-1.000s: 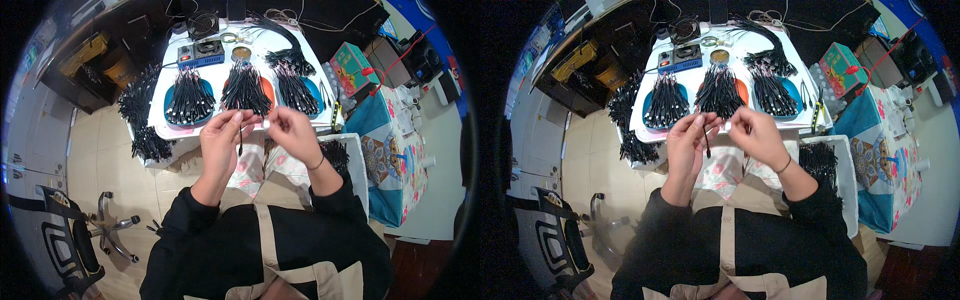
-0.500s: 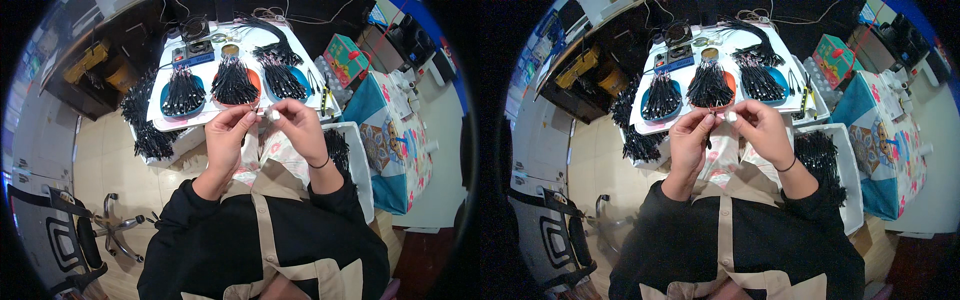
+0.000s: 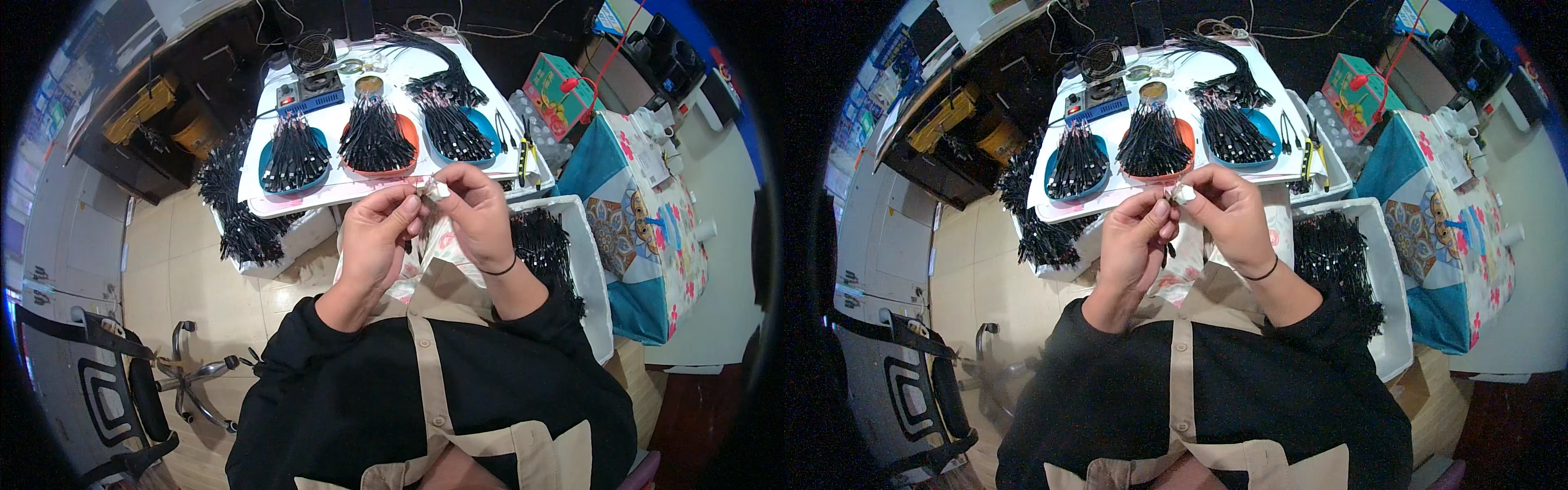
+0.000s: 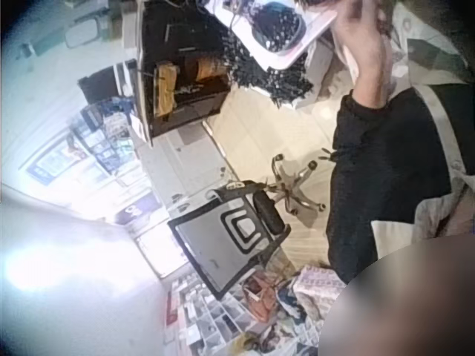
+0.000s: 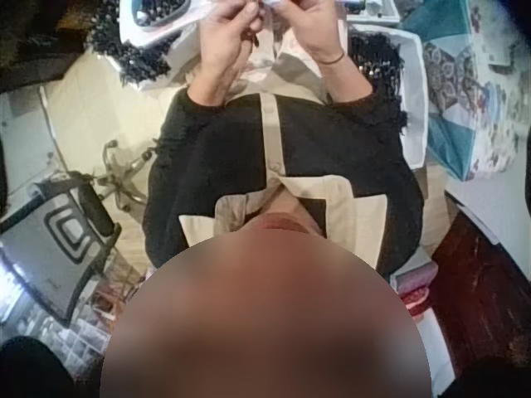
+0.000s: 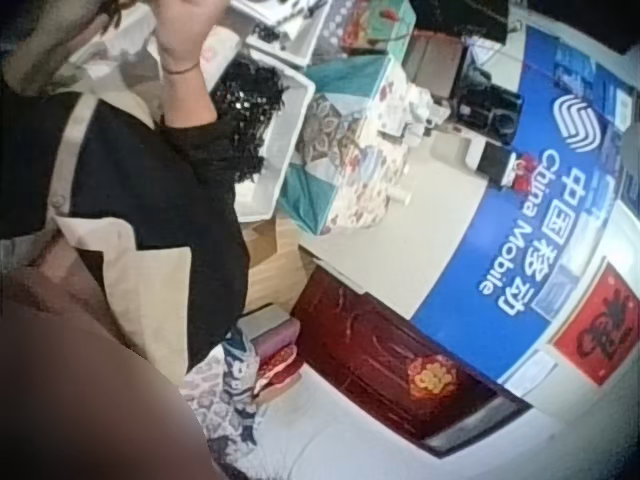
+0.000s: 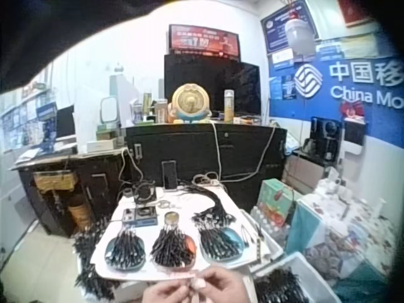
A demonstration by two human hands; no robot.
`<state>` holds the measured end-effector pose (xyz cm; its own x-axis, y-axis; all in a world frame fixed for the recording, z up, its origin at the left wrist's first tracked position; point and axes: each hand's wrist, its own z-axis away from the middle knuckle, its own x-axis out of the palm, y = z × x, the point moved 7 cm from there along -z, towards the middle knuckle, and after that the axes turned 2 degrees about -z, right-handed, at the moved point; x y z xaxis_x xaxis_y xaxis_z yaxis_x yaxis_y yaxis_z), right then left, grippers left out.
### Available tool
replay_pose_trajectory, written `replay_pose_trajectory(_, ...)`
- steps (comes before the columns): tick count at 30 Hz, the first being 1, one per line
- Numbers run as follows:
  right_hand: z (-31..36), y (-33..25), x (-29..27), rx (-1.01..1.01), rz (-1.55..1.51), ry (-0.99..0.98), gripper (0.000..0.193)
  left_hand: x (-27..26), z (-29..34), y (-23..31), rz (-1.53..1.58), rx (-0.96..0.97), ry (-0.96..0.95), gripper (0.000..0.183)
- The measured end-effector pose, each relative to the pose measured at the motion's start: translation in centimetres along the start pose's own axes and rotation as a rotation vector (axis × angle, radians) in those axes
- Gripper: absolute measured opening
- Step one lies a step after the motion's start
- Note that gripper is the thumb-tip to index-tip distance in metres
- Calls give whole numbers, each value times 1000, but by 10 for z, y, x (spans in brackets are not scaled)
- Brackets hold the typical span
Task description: The person sits on the floor and repeatedly picks black wires from trays, attaches small white cylindrical components to the wire ends, and places the assembled units into a white bin. The person handles wires and components by hand throughout the clip.
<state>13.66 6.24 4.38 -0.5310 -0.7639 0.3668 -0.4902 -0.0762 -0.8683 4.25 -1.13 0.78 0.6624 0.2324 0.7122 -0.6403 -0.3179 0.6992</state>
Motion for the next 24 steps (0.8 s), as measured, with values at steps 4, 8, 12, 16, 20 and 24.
replay_pose_trajectory(4, 8, 26, 0, 184, -466, -3, 17, 1, 1, -5, 61, -18, -21, 17)
replay_pose_trajectory(8, 5, 27, -3, 270, -411, -44, 18, -4, -1, -7, 26, -113, -53, 17)
replay_pose_trajectory(12, 2, 24, -5, 442, -314, -146, 20, -6, -2, -9, -17, -198, -91, 16)
replay_pose_trajectory(16, -3, 26, -14, 417, -151, -134, 19, -6, -3, -13, -56, -249, -82, 15)
replay_pose_trajectory(20, -8, 26, -25, 231, 86, -75, 16, -9, -7, -7, -333, -138, -56, 16)
replay_pose_trajectory(24, 2, 55, -10, 562, -638, -140, 17, -7, -4, 9, -828, 279, 12, 15)
